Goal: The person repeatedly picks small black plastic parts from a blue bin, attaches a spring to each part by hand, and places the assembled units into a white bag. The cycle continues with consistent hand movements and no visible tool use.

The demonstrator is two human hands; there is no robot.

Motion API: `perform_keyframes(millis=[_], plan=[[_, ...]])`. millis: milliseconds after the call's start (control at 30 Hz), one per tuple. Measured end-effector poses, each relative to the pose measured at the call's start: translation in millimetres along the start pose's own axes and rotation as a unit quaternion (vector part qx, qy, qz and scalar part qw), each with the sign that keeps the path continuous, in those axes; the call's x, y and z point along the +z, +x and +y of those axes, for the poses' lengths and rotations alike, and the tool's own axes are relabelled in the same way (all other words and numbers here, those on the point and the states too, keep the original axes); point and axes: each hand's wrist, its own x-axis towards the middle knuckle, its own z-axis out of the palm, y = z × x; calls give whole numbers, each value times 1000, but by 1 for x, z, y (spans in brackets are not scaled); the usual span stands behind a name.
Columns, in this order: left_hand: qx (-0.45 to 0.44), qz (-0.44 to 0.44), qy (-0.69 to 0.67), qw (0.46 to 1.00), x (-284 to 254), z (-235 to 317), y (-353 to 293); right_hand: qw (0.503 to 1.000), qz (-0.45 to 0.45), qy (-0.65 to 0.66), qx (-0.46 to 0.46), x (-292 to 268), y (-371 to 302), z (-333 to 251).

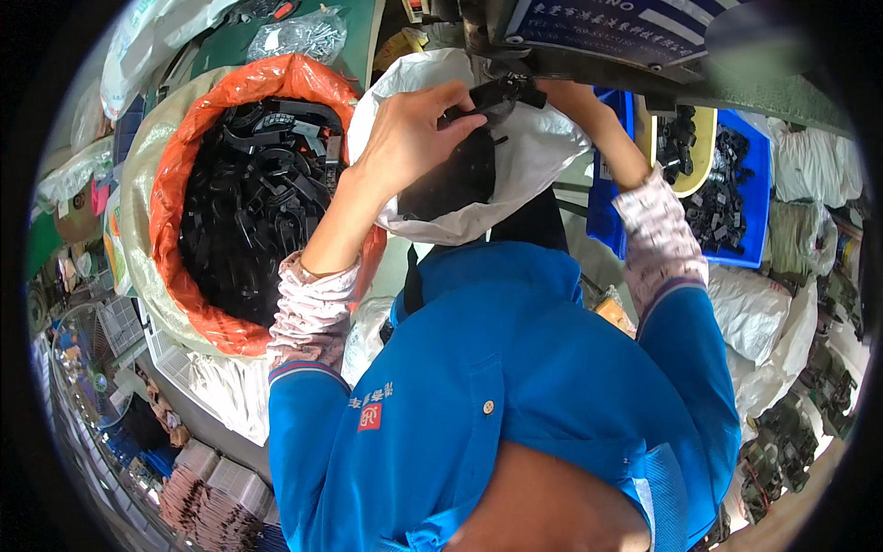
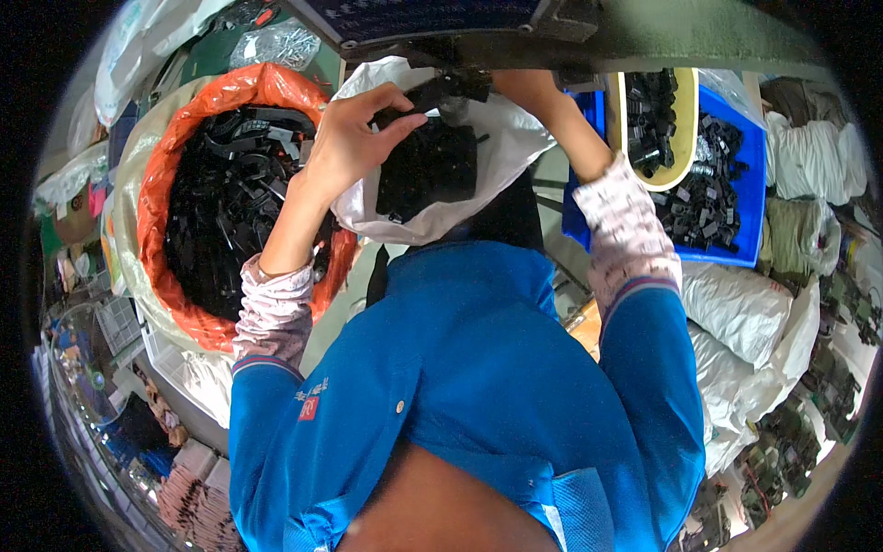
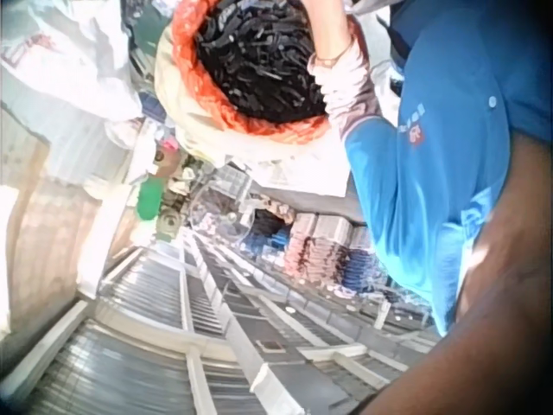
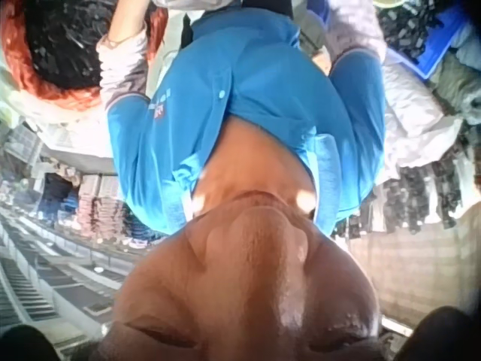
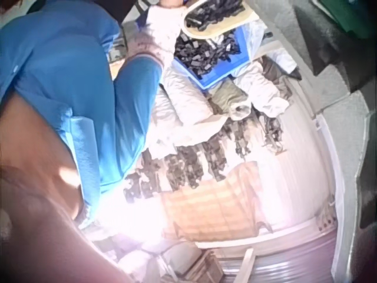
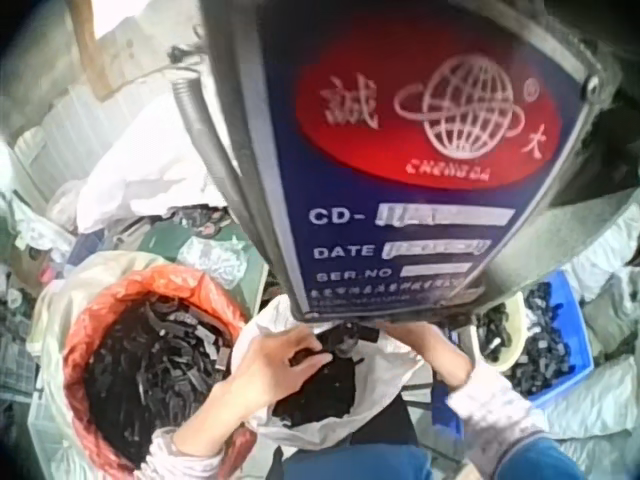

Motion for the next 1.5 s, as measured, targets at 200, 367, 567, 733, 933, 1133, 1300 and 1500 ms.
perform_keyframes(millis=[200, 367, 567, 733, 933, 1133, 1300, 1500], plan=[[31, 40, 1, 999, 4, 2, -2, 991, 37, 123, 26, 31, 7, 5], [39, 34, -2, 999, 6, -4, -1, 985, 55, 161, 31, 41, 5, 6], [150, 133, 25, 979, 8, 3, -12, 981, -144, 54, 116, 53, 6, 9], [46, 98, 147, 983, 32, -24, -78, 965, -163, -203, -6, 63, 11, 15], [-253, 206, 192, 926, 3, -82, -169, 691, 5, 616, 379, 54, -6, 21], [-339, 28, 356, 870, 2, -130, -214, 437, -34, 829, 348, -56, 3, -25], [-349, 200, 216, 890, -28, -136, -232, 456, -47, 838, 296, -88, 10, -38], [-267, 584, -193, 742, -80, -116, -265, 478, -49, 811, 335, -93, 25, -46]])
